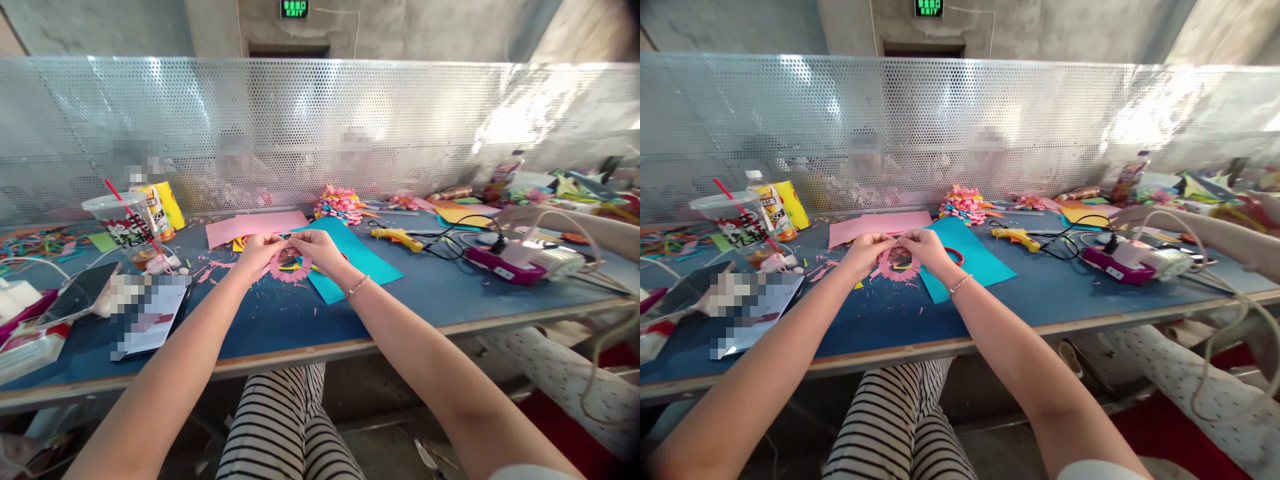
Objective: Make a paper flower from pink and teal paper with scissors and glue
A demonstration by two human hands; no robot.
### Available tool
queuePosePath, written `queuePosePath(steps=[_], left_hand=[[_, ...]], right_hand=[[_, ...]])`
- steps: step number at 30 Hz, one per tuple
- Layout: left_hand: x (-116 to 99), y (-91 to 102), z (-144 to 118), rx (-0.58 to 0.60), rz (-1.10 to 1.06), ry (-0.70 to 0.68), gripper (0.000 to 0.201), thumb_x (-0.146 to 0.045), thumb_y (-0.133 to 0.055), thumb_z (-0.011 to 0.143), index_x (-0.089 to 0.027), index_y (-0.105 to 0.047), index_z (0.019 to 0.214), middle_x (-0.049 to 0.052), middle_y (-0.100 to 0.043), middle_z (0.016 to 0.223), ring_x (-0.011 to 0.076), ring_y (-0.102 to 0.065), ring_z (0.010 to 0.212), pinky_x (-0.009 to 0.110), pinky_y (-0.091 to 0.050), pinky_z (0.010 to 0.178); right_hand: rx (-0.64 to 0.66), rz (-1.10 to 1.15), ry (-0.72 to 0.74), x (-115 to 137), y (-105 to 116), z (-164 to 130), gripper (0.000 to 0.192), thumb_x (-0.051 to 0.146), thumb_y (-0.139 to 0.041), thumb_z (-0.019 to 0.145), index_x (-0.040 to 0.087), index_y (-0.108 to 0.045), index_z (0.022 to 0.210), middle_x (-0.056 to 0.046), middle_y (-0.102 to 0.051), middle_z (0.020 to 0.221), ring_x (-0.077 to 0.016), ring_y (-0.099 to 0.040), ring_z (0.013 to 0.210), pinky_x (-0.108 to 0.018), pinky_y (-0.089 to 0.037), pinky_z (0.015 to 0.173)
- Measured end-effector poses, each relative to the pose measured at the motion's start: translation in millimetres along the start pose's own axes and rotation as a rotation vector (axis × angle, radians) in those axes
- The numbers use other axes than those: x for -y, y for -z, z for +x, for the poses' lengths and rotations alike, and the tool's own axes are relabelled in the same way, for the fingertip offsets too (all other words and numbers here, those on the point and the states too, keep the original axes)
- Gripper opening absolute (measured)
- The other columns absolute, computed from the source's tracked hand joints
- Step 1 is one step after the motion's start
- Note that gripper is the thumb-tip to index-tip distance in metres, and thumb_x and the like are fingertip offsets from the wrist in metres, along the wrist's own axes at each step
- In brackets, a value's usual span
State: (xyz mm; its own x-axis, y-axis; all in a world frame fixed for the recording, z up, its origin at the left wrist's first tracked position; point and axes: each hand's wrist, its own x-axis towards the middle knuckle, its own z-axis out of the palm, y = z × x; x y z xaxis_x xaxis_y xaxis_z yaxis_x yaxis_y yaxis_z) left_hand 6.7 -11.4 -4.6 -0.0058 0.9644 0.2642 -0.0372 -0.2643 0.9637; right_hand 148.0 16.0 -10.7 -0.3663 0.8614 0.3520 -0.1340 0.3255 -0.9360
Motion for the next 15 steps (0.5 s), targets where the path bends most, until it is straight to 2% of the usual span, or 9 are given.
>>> queuePosePath(steps=[3, 6, 10, 15], left_hand=[[2.0, 1.7, 1.5, -0.015, 0.111, -0.063, 0.014, -0.026, -0.067, 0.062, -0.014, -0.060, 0.061, -0.002, -0.054, 0.051, 0.0067, -0.044, 0.046, 0.021, -0.035, 0.049], [6.5, 3.3, 4.5, -0.043, 0.138, -0.061, 0.017, -0.031, -0.066, 0.063, -0.014, -0.062, 0.063, -0.003, -0.052, 0.048, 0.0059, -0.038, 0.042, 0.021, -0.029, 0.045], [10.9, 2.4, 7.1, -0.092, 0.030, -0.026, 0.024, -0.035, -0.070, 0.058, -0.014, -0.060, 0.063, -0.003, -0.051, 0.049, 0.0064, -0.041, 0.043, 0.021, -0.031, 0.046], [6.4, 0.3, 5.2, -0.179, -0.087, -0.020, 0.024, -0.033, -0.070, 0.055, -0.015, -0.059, 0.066, -0.003, -0.052, 0.051, 0.0067, -0.044, 0.045, 0.020, -0.033, 0.047]], right_hand=[[0.015, 0.086, -0.033, 2.7, -0.6, -1.1, 0.020, 0.034, -0.066, 0.066, 0.015, -0.062, 0.068, -0.004, -0.065, 0.066, -0.0136, -0.062, 0.063, -0.027, -0.051, 0.067], [-0.003, 0.144, -0.045, 5.1, 2.2, -0.8, 0.020, 0.034, -0.064, 0.067, 0.015, -0.063, 0.074, -0.004, -0.065, 0.069, -0.0148, -0.063, 0.067, -0.027, -0.050, 0.067], [-0.074, 0.133, -0.028, 8.6, 7.6, 0.5, 0.020, 0.032, -0.066, 0.064, 0.015, -0.062, 0.074, -0.003, -0.065, 0.071, -0.0157, -0.063, 0.071, -0.026, -0.049, 0.067], [-0.046, 0.093, -0.070, 12.7, 8.0, -0.7, 0.020, 0.027, -0.071, 0.059, 0.015, -0.059, 0.070, -0.001, -0.061, 0.062, -0.0118, -0.058, 0.060, -0.024, -0.046, 0.059]])
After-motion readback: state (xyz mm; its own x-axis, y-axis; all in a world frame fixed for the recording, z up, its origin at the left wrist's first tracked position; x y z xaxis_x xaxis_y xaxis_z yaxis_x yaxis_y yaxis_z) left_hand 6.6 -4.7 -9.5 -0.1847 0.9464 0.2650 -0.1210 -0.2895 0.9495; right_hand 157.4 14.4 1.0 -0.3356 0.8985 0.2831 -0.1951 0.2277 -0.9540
